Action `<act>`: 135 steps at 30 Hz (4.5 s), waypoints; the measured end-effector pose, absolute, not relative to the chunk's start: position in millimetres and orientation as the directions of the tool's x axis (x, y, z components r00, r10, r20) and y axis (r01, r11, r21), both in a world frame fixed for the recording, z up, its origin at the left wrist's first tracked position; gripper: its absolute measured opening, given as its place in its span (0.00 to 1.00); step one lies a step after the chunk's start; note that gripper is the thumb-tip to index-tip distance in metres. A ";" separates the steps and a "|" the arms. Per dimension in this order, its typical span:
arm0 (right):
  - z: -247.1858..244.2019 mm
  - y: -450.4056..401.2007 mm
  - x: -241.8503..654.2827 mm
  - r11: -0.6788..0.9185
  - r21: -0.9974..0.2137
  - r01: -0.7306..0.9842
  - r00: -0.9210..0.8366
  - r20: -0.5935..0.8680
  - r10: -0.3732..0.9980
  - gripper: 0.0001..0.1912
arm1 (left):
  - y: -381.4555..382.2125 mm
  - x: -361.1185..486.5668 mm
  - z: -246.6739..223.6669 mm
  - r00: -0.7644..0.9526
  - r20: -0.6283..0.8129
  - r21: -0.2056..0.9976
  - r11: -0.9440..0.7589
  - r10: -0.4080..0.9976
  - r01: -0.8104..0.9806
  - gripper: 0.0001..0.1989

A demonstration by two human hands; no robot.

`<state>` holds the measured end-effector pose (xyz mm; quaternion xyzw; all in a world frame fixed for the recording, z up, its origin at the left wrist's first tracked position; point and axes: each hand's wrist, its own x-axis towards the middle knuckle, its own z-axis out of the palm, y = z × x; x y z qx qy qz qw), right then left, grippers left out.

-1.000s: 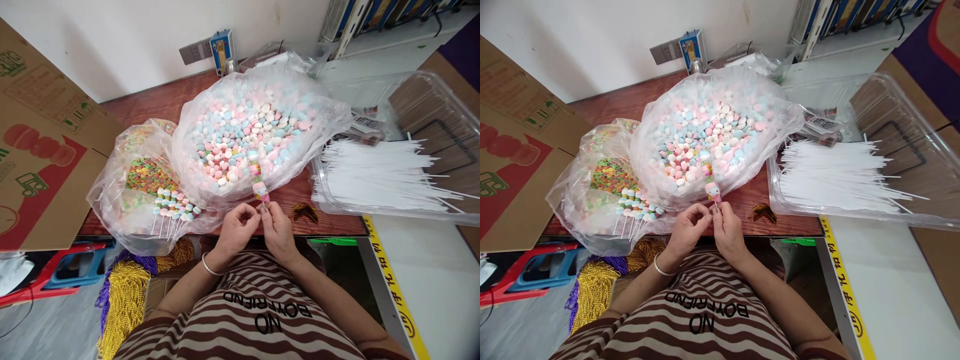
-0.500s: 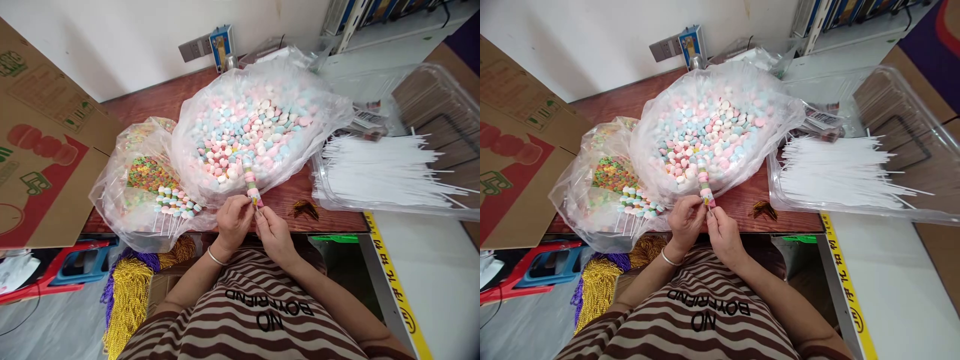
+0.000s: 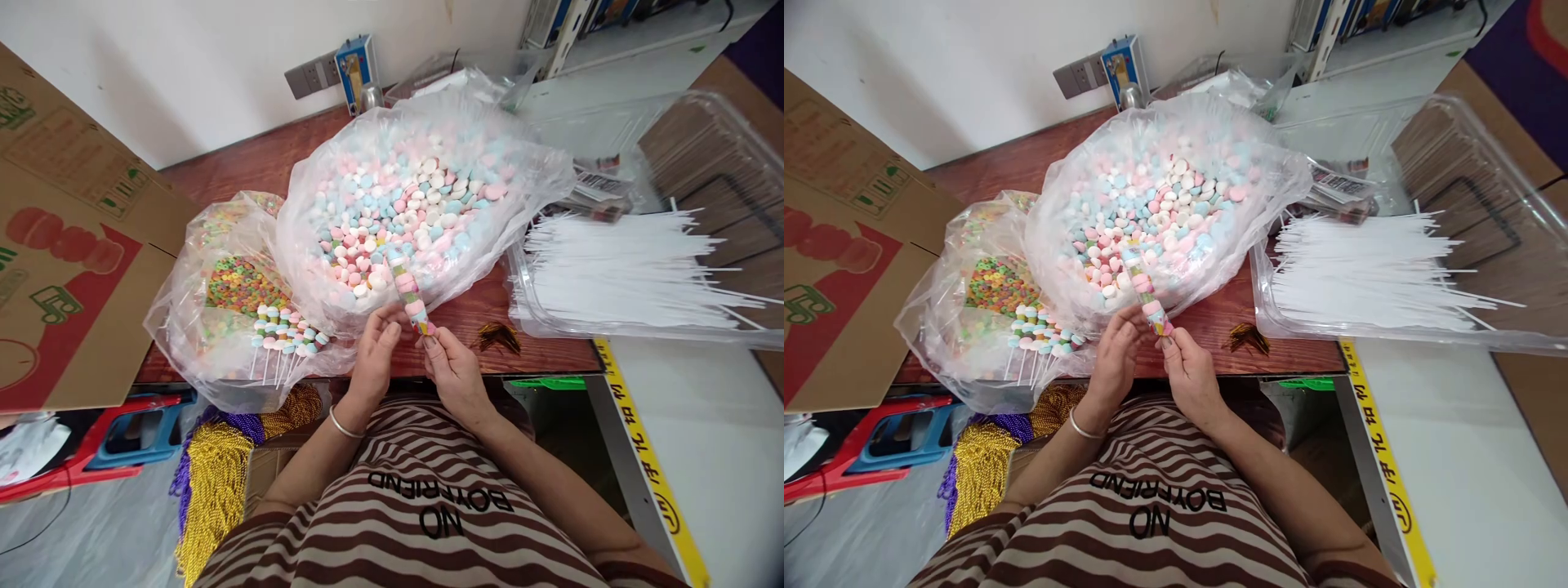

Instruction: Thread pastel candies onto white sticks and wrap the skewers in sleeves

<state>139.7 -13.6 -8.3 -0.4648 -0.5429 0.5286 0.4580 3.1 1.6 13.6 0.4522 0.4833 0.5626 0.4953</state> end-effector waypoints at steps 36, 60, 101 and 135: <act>-11.9 -2.2 123.0 -0.305 -0.869 -0.391 -0.205 -0.240 0.949 0.22 | 3.7 15.2 -0.3 0.089 -0.278 0.895 0.291 0.957 -0.339 0.22; -45.0 -21.7 222.6 -0.074 -0.517 0.853 0.153 0.111 0.982 0.12 | 12.2 -28.1 -2.6 -0.213 -0.085 0.954 0.018 0.973 -0.300 0.16; -20.6 67.5 169.2 -0.056 -0.280 0.959 0.033 -0.086 0.996 0.10 | -3.2 -32.0 -14.3 -0.047 -0.243 0.870 0.196 0.969 -0.452 0.14; -6.4 -20.8 160.1 0.091 -0.988 0.126 0.113 0.106 0.988 0.10 | -5.4 -23.0 -5.0 -0.079 -0.125 0.988 0.131 0.989 0.082 0.12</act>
